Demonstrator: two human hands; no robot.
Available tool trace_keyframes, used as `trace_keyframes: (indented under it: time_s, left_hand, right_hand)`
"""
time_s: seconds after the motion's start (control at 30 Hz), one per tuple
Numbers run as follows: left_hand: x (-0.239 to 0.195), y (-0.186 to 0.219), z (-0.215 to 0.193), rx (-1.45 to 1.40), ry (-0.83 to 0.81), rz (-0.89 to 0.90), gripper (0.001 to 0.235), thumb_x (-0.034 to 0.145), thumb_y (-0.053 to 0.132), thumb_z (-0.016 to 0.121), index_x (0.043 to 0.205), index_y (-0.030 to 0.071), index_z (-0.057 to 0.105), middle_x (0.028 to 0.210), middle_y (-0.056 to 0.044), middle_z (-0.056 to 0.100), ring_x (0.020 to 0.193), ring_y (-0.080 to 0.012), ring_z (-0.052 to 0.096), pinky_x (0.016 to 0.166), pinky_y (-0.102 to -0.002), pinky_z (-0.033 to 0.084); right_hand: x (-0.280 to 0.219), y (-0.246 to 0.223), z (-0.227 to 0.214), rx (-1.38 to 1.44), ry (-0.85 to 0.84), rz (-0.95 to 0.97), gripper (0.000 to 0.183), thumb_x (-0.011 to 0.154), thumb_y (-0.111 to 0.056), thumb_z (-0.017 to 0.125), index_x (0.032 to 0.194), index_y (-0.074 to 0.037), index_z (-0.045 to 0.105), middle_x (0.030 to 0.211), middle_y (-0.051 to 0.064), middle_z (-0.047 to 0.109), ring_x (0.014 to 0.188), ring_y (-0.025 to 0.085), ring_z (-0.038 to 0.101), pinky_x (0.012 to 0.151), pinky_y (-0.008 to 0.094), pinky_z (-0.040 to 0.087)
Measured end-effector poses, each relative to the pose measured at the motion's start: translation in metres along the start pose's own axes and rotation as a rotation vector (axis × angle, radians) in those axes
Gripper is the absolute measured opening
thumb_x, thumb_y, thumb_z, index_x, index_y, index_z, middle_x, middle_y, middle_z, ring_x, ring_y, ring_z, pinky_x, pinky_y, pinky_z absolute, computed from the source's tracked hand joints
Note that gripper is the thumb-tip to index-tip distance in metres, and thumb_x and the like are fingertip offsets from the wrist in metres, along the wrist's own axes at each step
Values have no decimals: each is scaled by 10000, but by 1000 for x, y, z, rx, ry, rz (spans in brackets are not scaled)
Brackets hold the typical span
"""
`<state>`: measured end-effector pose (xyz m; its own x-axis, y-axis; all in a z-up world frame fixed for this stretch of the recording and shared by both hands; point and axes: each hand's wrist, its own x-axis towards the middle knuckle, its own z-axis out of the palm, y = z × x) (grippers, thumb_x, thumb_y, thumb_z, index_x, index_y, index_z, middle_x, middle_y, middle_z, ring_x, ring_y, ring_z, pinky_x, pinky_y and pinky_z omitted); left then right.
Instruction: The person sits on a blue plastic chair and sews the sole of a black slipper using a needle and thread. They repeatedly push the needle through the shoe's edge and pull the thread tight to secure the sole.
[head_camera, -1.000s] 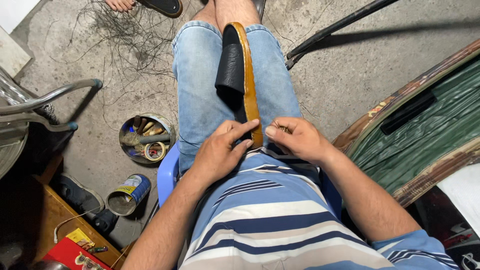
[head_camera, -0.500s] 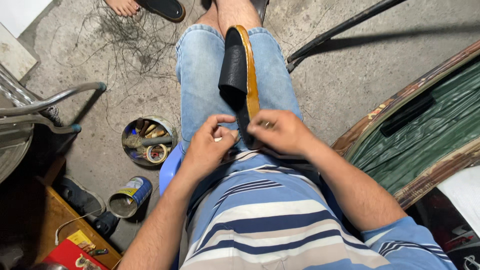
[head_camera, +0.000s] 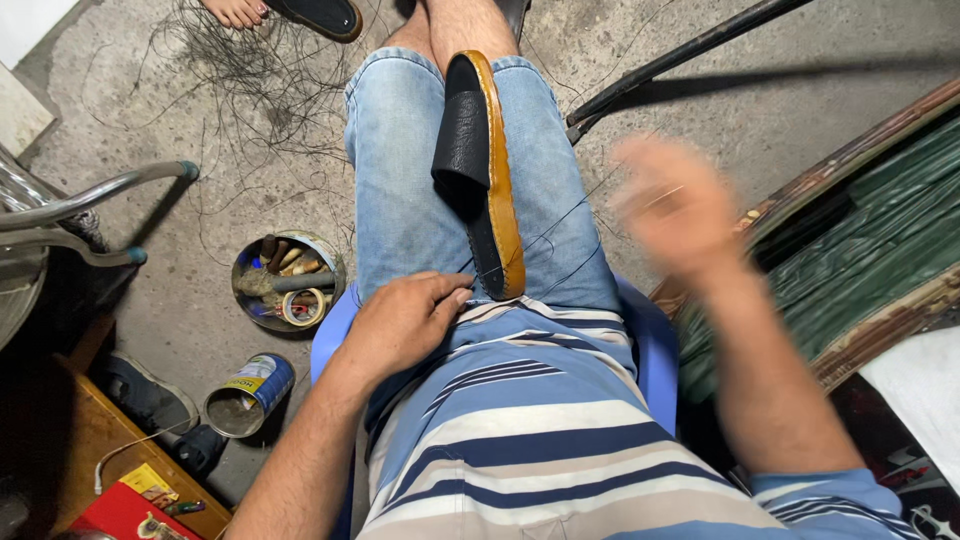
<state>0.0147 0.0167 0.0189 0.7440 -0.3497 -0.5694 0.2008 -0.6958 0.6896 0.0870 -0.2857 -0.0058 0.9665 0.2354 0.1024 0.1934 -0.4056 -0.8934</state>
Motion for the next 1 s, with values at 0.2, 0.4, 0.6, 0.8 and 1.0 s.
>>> trace_keyframes:
  time_s: [0.2, 0.4, 0.6, 0.8, 1.0]
  left_hand:
    - [-13, 6, -15, -231, -24, 209, 206, 866, 167, 502, 946, 90, 675, 1075, -185, 607, 1037, -426, 551, 873, -498, 428]
    - [-25, -3, -6, -987, 9, 474, 147, 845, 111, 572, 841, 22, 689, 1348, -225, 465, 893, -190, 466, 728, -285, 333]
    - [-7, 4, 17, -470, 122, 153, 452, 787, 200, 662, 1223, 127, 566, 1133, -150, 621, 1085, -329, 546, 886, -425, 444]
    - [-6, 12, 10, -178, -26, -12, 414, 830, 177, 504, 1235, 253, 545, 1093, -54, 661, 971, -367, 607, 799, -490, 505]
    - [-16, 15, 33, 88, 186, 152, 501, 848, 414, 547, 1331, 383, 419, 983, 21, 558, 699, -362, 635, 609, -488, 531]
  right_hand:
    - [-18, -35, 69, -168, -464, 102, 107, 810, -205, 655, 903, -153, 659, 754, 68, 665, 748, 268, 653, 663, 353, 515]
    - [-22, -35, 58, 26, -498, 212, 85, 801, -205, 666, 858, -149, 695, 653, 130, 646, 624, 276, 643, 569, 371, 487]
    - [-24, -29, 59, 56, -498, 182, 79, 784, -173, 688, 855, -148, 712, 633, 127, 638, 582, 246, 632, 543, 348, 487]
    - [-27, -26, 57, 13, -526, 133, 47, 781, -162, 691, 808, -124, 683, 609, 134, 614, 582, 285, 632, 517, 352, 482]
    - [-12, -65, 47, -56, -666, 93, 74, 769, -176, 674, 763, -106, 651, 578, 146, 608, 559, 338, 619, 505, 402, 485]
